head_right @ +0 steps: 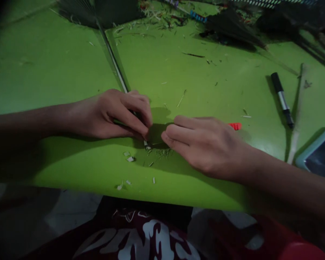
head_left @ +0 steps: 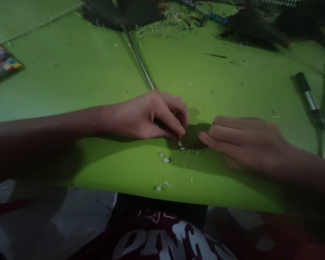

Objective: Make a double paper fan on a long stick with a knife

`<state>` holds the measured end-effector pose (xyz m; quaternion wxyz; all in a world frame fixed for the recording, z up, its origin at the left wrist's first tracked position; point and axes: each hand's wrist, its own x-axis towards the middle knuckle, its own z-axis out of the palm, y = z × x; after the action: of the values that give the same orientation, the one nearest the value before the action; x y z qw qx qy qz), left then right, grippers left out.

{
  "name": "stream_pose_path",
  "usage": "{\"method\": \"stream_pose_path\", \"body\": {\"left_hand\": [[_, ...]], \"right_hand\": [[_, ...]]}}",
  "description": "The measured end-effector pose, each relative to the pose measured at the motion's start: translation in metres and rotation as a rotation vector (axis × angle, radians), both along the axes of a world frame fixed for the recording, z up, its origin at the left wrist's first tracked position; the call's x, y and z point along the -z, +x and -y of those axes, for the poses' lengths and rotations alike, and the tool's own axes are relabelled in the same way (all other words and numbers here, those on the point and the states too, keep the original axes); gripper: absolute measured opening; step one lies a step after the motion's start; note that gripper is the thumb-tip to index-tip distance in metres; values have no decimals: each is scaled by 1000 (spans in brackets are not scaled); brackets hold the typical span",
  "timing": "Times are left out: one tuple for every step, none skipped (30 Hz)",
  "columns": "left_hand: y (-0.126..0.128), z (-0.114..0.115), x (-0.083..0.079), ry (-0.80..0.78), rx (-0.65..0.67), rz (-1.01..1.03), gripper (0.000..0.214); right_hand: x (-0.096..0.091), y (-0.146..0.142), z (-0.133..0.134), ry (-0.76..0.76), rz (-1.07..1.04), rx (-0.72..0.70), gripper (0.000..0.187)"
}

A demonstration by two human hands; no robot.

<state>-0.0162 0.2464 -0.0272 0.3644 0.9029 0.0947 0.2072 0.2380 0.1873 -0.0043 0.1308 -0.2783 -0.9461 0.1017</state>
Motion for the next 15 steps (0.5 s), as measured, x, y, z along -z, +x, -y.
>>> {"method": "stream_pose_path", "body": {"left_hand": [[0, 1, 0, 11, 1, 7, 17], [0, 1, 0, 17, -2, 13, 17], [1, 2, 0, 21, -9, 16, 18], [1, 3, 0, 20, -19, 17, 18], [1, 4, 1, 19, -31, 15, 18], [1, 5, 1, 17, -45, 10, 18], [1, 6, 1, 17, -53, 7, 17], [1, 6, 1, 19, -63, 5, 17], [1, 7, 1, 23, -68, 6, 16], [1, 7, 1, 29, -68, 8, 16], [0, 6, 1, 33, -64, 9, 15], [0, 6, 1, 30, -59, 8, 16], [0, 5, 1, 19, -54, 2, 17], [0, 4, 1, 2, -48, -7, 18], [-1, 2, 1, -17, -39, -12, 19]], "right_hand": [[1, 0, 0, 6, 3, -2, 33], [2, 0, 0, 20, 3, -9, 32], [2, 0, 0, 34, 8, -20, 31], [3, 0, 0, 46, 16, -31, 31], [3, 0, 0, 56, 27, -38, 31], [3, 0, 0, 63, 40, -41, 31], [2, 0, 0, 72, 49, -43, 31], [2, 0, 0, 84, 57, -51, 32], [2, 0, -1, 102, 60, -64, 32], [1, 0, -1, 123, 62, -81, 32], [1, 0, -2, 144, 66, -101, 31], [0, 1, -3, 164, 69, -118, 31], [-1, 2, -4, 184, 71, -131, 30], [-2, 3, -4, 208, 73, -146, 30], [-2, 5, -5, 237, 75, -163, 29]]}}
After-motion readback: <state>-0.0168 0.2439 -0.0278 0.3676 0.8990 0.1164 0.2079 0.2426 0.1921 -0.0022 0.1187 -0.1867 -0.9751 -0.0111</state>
